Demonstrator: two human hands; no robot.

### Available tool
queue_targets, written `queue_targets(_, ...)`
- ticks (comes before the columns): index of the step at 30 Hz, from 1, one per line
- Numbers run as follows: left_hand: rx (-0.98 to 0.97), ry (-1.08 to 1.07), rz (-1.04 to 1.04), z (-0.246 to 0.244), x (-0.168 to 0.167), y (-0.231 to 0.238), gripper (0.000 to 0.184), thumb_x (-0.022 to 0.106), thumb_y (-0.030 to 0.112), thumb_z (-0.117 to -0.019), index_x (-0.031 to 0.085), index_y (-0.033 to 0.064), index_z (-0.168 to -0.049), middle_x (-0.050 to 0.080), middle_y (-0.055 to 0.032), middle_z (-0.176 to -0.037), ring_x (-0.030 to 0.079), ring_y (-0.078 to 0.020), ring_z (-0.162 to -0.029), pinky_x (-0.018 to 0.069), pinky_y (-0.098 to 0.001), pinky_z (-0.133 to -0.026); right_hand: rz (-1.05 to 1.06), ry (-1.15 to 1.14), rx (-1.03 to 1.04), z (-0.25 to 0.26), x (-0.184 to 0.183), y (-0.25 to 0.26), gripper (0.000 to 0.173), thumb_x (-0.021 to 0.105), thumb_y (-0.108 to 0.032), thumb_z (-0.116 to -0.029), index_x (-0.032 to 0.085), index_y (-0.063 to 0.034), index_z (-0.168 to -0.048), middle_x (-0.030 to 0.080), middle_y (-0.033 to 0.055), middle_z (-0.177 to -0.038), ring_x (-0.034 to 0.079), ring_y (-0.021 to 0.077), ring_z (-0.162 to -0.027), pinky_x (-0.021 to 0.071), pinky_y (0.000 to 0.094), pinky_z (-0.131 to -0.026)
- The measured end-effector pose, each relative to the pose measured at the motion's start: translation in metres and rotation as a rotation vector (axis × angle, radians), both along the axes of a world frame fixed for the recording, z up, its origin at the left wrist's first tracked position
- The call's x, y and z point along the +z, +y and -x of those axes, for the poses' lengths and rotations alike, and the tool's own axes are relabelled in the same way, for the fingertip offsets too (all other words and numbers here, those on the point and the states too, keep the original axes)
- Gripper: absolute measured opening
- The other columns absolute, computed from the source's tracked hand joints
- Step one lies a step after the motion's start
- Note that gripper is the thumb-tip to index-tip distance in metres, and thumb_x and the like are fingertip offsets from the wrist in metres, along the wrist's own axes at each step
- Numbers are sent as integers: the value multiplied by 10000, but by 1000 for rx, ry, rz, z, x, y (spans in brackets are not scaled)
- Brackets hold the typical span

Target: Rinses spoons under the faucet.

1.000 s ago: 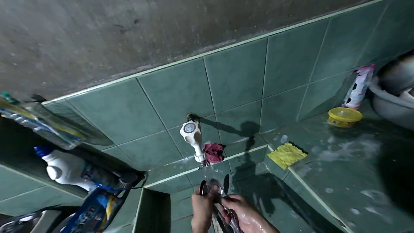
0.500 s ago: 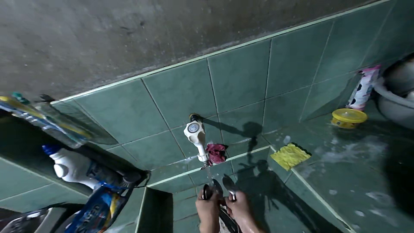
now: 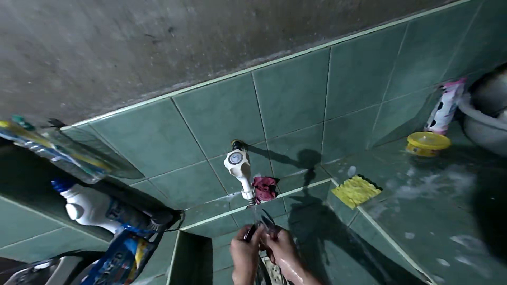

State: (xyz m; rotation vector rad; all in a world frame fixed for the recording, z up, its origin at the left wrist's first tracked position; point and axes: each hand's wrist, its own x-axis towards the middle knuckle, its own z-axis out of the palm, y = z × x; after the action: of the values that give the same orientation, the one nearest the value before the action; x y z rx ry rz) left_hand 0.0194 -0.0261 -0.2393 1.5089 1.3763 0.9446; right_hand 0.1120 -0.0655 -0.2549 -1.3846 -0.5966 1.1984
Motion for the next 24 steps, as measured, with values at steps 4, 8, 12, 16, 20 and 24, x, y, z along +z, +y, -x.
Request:
queue_targets(4,-56,-185,-84,4,4,-1,207,783,52,-854,704,-34,-1026,701,-32,-812,655,-50,-702,565,-244,-689,-56,-87,-107,11,9,16,139,549,-64,-1024,635,44,-1032,608,68,-817,583,106,-681,513,281,-639)
queue_targets(8,5,-233,-91,0,5,-3,314,781,48,-857,673,-60,-1131,724,-64,-878,690,-72,-765,589,-263,-741,-134,-185,-64,5,8,24,131,590,-5,-958,633,58,-1065,657,113,-912,648,153,-821,558,329,-770)
queue_targets(12,93,-207,-24,-6,9,-1,214,701,6,-925,667,-68,-1122,690,-89,-856,636,-81,-673,551,-261,-642,-77,-84,96,-3,21,6,77,561,-46,-1029,514,8,-999,527,40,-741,506,90,-490,482,247,-474)
queue_targets(16,15,38,56,-20,10,1,274,735,60,-921,688,-51,-1167,721,-199,-963,701,-270,-834,566,-467,-799,25,-58,53,-11,20,-11,59,524,-38,-1045,527,18,-1063,546,50,-751,507,97,-480,471,246,-456)
queue_targets(20,-174,69,44,-21,5,8,263,680,35,-934,653,-66,-1176,708,-166,-986,694,-233,-899,562,-435,-859,56,-94,147,-24,14,-24,240,481,-134,-1088,476,24,-1268,590,96,-851,563,130,-496,529,285,-485)
queue_targets(24,-246,-53,-4,-19,0,13,332,597,-11,-955,623,-28,-1286,692,-140,-1149,671,-150,-1003,544,-346,-916,57,18,140,-29,21,-28,313,364,-238,-1133,519,23,-1208,593,76,-767,641,161,-543,598,321,-537)
